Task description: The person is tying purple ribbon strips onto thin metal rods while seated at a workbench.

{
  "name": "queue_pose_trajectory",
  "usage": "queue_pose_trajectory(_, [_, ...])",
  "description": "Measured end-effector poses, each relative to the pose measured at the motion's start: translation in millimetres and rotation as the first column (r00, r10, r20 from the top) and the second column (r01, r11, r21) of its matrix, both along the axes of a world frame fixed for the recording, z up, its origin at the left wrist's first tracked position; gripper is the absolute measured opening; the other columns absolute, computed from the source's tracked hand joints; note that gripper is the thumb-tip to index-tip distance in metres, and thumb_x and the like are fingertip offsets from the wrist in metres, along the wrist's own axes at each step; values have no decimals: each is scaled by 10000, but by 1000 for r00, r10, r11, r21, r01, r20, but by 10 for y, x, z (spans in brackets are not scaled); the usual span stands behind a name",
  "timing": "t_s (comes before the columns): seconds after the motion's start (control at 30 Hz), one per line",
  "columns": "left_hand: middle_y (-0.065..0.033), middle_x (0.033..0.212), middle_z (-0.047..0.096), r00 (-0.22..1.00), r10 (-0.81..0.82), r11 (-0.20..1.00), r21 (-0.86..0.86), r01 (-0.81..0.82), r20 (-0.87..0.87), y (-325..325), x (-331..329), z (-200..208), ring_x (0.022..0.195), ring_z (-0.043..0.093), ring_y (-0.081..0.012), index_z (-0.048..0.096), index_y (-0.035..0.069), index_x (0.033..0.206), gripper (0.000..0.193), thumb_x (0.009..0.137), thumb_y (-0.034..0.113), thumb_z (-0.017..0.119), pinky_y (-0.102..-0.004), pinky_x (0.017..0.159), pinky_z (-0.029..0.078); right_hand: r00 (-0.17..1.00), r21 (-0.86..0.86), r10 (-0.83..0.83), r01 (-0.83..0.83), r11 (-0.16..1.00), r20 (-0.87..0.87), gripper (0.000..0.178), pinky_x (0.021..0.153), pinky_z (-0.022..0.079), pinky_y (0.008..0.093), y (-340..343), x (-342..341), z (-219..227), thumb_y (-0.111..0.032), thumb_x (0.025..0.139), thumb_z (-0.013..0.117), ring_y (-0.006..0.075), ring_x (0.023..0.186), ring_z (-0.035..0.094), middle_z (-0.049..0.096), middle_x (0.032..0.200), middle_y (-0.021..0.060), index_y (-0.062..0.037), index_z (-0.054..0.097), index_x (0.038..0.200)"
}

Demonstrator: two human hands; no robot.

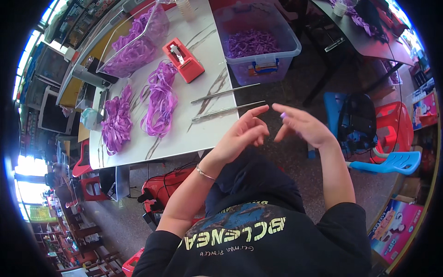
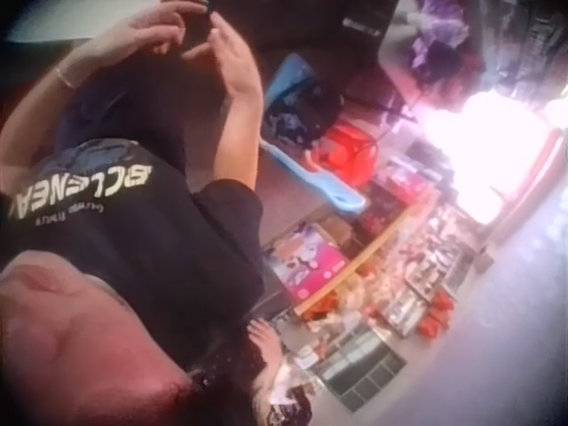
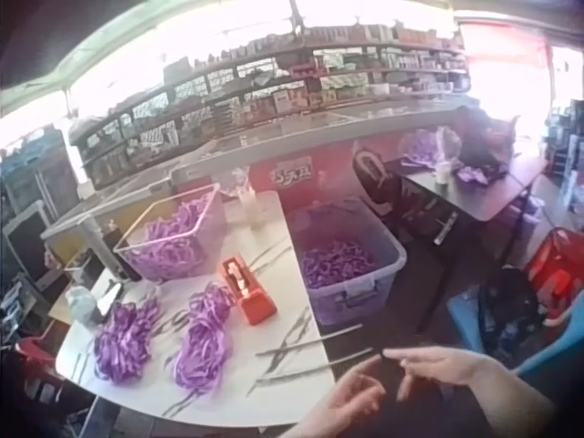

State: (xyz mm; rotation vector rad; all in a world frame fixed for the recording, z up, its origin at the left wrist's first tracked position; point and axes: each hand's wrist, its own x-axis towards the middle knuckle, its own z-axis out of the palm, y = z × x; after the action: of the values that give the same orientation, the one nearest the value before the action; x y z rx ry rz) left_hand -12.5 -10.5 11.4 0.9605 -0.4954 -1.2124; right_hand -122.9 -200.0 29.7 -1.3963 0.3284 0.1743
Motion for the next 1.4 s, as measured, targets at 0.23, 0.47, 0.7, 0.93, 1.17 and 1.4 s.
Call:
queue_pose_trajectory(0.23, [-30, 868, 597, 821, 18, 996, -82, 36, 571, 90, -34, 257, 751, 554, -78, 597, 29, 1022, 207, 817, 50, 620, -210, 645, 449, 898, 123, 405, -427, 896, 170, 509, 779, 464, 267, 265, 72, 163, -167, 936, 416, 169, 801, 633, 518, 1114, 113, -14, 212, 1377])
queue_pose_trajectory(0.47, [-51, 768, 591, 443, 110, 987, -46, -153, 890, 203, 49, 256, 623, 560, -118, 632, 46, 907, 178, 733, 23, 663, -224, 551, 441, 853, -345, 522, -488, 802, 5, 252, 700, 456, 276, 197, 262, 302, -200, 882, 508, 158, 752, 628, 648, 834, 77, -19, 541, 1054])
queue_pose_trajectory(0.7, [-31, 708, 559, 378, 115, 946, 14, -323, 919, 399, 204, 184, 567, 522, -99, 607, 51, 967, 236, 737, 19, 653, -219, 508, 415, 899, -604, 426, -282, 745, 106, 139, 707, 457, 265, -359, 876, 417, -134, 807, 602, 110, 771, 588, 633, 783, 52, -7, 622, 860])
queue_pose_trajectory(0.93, [-59, 673, 543, 453, 112, 932, 65, -357, 885, 364, 268, 161, 524, 523, -166, 612, 62, 901, 166, 739, 46, 641, -261, 487, 416, 942, -843, 178, 156, 516, 283, 218, 694, 463, 306, -1295, 2348, -226, -219, 751, 651, 191, 752, 621, 658, 809, 89, -65, 664, 905])
queue_pose_trajectory(1.17, [-54, 669, 553, 498, 73, 939, 108, -327, 864, 377, 309, 157, 526, 537, -157, 619, 69, 895, 173, 728, 49, 658, -262, 469, 425, 982, -944, 172, 18, 328, 78, 219, 699, 475, 324, -1443, 3226, -1030, -200, 713, 673, 227, 775, 629, 654, 830, 109, -58, 661, 879])
queue_pose_trajectory(1.4, [-60, 680, 572, 510, 62, 960, 89, -266, 858, 367, 354, 143, 562, 567, -132, 631, 26, 899, 203, 700, -6, 663, -227, 467, 446, 948, -921, 290, -227, 315, -135, 261, 750, 490, 348, -1456, 3640, -1512, -244, 644, 684, 247, 818, 633, 666, 863, 93, -124, 695, 876])
